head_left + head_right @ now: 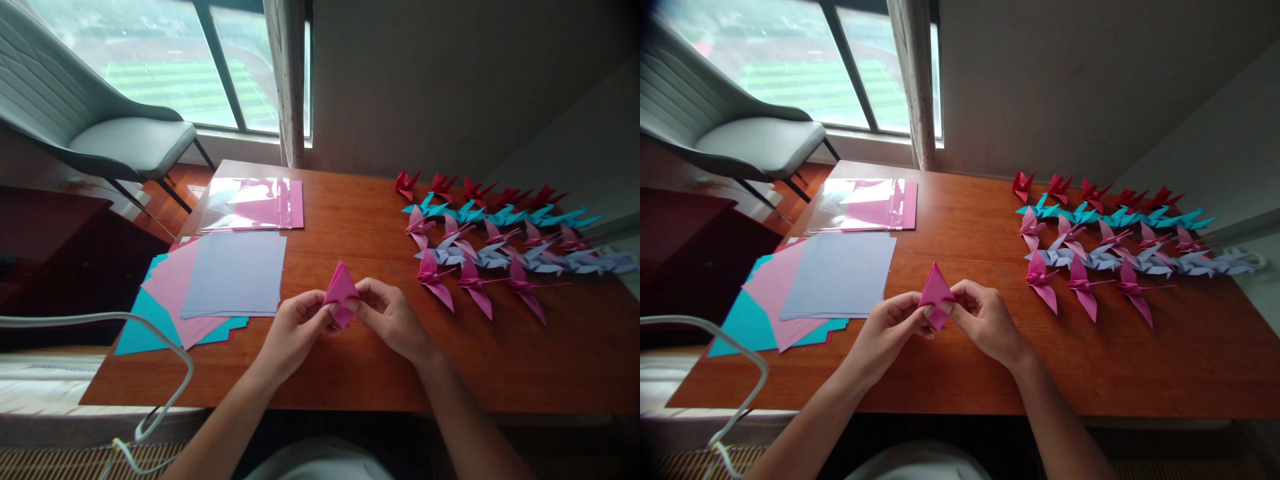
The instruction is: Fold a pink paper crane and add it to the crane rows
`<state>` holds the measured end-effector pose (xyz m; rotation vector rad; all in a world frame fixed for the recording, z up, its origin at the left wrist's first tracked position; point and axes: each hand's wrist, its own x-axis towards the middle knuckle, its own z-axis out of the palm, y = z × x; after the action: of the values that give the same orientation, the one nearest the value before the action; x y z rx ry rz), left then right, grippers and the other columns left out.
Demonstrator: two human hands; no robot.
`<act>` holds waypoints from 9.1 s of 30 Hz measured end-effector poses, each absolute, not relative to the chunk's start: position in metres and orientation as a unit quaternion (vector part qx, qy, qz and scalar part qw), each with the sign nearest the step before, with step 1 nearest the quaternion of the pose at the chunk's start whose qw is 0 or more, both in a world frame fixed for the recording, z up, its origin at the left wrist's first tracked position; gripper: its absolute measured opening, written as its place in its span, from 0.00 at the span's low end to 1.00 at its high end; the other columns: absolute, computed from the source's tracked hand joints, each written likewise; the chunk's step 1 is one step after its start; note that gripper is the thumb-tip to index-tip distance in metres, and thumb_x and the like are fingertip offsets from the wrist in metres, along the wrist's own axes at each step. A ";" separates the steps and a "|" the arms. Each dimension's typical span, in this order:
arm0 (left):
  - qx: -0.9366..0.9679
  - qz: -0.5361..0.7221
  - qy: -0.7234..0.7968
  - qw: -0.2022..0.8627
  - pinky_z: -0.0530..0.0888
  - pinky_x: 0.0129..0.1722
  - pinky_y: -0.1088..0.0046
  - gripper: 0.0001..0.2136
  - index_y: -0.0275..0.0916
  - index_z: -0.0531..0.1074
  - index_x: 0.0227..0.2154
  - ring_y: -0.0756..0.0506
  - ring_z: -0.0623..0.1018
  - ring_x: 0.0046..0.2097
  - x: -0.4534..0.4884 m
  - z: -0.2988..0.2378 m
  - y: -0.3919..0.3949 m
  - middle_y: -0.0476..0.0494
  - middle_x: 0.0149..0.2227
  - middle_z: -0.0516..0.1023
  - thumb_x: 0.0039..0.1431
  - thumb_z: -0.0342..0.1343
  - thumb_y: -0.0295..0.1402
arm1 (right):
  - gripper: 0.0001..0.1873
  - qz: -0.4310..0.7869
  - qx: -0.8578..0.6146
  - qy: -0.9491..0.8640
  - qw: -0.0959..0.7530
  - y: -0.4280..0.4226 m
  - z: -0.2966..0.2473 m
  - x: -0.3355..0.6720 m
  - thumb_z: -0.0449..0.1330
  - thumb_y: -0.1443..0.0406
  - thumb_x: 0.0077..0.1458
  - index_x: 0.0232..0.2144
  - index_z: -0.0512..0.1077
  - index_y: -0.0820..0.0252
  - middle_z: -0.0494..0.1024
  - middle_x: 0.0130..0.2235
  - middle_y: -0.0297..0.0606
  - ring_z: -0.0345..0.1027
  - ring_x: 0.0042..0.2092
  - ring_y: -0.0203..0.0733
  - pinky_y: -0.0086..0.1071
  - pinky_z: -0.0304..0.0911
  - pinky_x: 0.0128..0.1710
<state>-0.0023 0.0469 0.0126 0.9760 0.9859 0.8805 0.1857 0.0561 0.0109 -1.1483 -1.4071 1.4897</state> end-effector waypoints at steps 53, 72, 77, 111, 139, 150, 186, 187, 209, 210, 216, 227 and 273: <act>0.554 0.245 0.388 0.695 0.74 0.33 0.73 0.13 0.33 0.74 0.33 0.48 0.75 0.31 -0.003 0.012 0.042 0.46 0.29 0.73 0.64 0.57 0.40 | 0.10 0.542 -0.461 -0.515 0.478 0.055 0.012 0.187 0.67 0.61 0.57 0.27 0.75 0.58 0.75 0.26 0.31 0.65 0.27 0.33 0.26 0.59 0.26; 0.397 0.378 0.447 0.707 0.72 0.26 0.80 0.13 0.32 0.80 0.33 0.51 0.77 0.26 0.026 0.018 0.031 0.45 0.26 0.81 0.57 0.66 0.40 | 0.13 0.340 -0.544 -0.481 0.597 0.057 0.012 0.173 0.66 0.59 0.58 0.24 0.74 0.59 0.73 0.22 0.29 0.63 0.24 0.33 0.27 0.58 0.24; 0.377 0.420 0.464 0.682 0.74 0.28 0.78 0.13 0.33 0.79 0.35 0.50 0.78 0.28 0.034 0.018 0.028 0.45 0.28 0.81 0.57 0.66 0.40 | 0.16 0.306 -0.575 -0.478 0.589 0.057 0.013 0.172 0.65 0.56 0.58 0.23 0.72 0.59 0.71 0.21 0.29 0.61 0.23 0.33 0.28 0.58 0.23; 0.435 0.434 0.494 0.615 0.68 0.24 0.79 0.17 0.36 0.74 0.26 0.51 0.73 0.24 0.004 0.018 0.047 0.49 0.23 0.76 0.59 0.63 0.45 | 0.17 0.602 -0.450 -0.518 0.408 0.052 0.010 0.174 0.68 0.52 0.54 0.37 0.73 0.57 0.77 0.31 0.33 0.69 0.29 0.37 0.29 0.63 0.28; 0.452 0.396 0.448 0.662 0.71 0.31 0.78 0.08 0.35 0.76 0.31 0.50 0.76 0.31 0.006 0.007 0.045 0.48 0.29 0.78 0.54 0.67 0.33 | 0.19 0.529 -0.508 -0.551 0.398 0.054 0.011 0.177 0.65 0.52 0.57 0.24 0.71 0.59 0.71 0.22 0.30 0.62 0.24 0.34 0.28 0.56 0.24; 0.444 0.422 0.450 0.650 0.72 0.35 0.76 0.10 0.35 0.76 0.34 0.48 0.77 0.35 0.004 0.013 0.046 0.46 0.32 0.79 0.56 0.66 0.38 | 0.17 0.496 -0.501 -0.599 0.379 0.053 0.011 0.179 0.66 0.57 0.57 0.23 0.70 0.59 0.66 0.22 0.28 0.56 0.25 0.33 0.29 0.51 0.25; 0.453 0.446 0.483 0.601 0.70 0.24 0.81 0.12 0.36 0.75 0.29 0.52 0.76 0.26 0.001 0.011 0.043 0.49 0.24 0.78 0.61 0.63 0.41 | 0.13 0.622 -0.456 -0.530 0.352 0.053 0.011 0.176 0.69 0.57 0.55 0.35 0.74 0.58 0.74 0.28 0.29 0.67 0.28 0.35 0.27 0.62 0.27; 0.453 0.446 0.486 0.599 0.70 0.24 0.81 0.12 0.36 0.76 0.30 0.52 0.76 0.26 0.001 0.010 0.043 0.49 0.25 0.78 0.60 0.63 0.41 | 0.12 0.620 -0.462 -0.533 0.345 0.053 0.011 0.177 0.68 0.57 0.56 0.33 0.74 0.58 0.73 0.26 0.29 0.66 0.26 0.34 0.27 0.61 0.26; 0.416 0.477 0.509 0.583 0.78 0.32 0.74 0.10 0.37 0.77 0.34 0.46 0.82 0.31 0.007 0.012 0.042 0.47 0.29 0.82 0.58 0.64 0.39 | 0.10 0.043 -0.504 -0.740 0.444 0.055 0.002 0.174 0.62 0.68 0.62 0.45 0.78 0.54 0.80 0.41 0.42 0.74 0.42 0.46 0.40 0.71 0.43; 0.415 0.479 0.509 0.583 0.78 0.33 0.74 0.09 0.37 0.77 0.34 0.46 0.82 0.31 0.007 0.011 0.042 0.47 0.30 0.82 0.58 0.64 0.38 | 0.11 0.025 -0.498 -0.744 0.445 0.055 0.002 0.174 0.63 0.69 0.61 0.45 0.77 0.53 0.80 0.42 0.42 0.74 0.43 0.47 0.42 0.71 0.45; 0.432 0.479 0.490 0.587 0.80 0.36 0.72 0.09 0.36 0.77 0.39 0.44 0.84 0.35 0.009 0.009 0.041 0.44 0.35 0.84 0.60 0.63 0.37 | 0.14 0.020 -0.453 -0.765 0.458 0.052 0.001 0.173 0.63 0.74 0.59 0.45 0.74 0.54 0.80 0.40 0.42 0.73 0.42 0.46 0.40 0.72 0.43; 0.485 0.477 0.460 0.570 0.78 0.45 0.71 0.11 0.39 0.78 0.46 0.42 0.83 0.45 0.007 0.009 0.037 0.41 0.45 0.84 0.64 0.59 0.36 | 0.15 0.118 -0.432 -0.785 0.428 0.051 -0.001 0.171 0.62 0.70 0.60 0.49 0.73 0.54 0.79 0.43 0.42 0.75 0.45 0.46 0.41 0.73 0.47; 0.443 0.448 0.421 0.653 0.73 0.35 0.78 0.06 0.36 0.78 0.33 0.50 0.77 0.33 0.004 0.007 0.039 0.48 0.31 0.79 0.56 0.67 0.31 | 0.03 0.478 -0.445 -0.587 0.478 0.054 0.010 0.181 0.66 0.65 0.58 0.31 0.77 0.57 0.75 0.30 0.33 0.68 0.33 0.39 0.32 0.64 0.35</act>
<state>0.0038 0.0393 0.0067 1.0060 0.9549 1.0160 0.1805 0.0539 0.0098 -1.0862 -1.4335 1.1673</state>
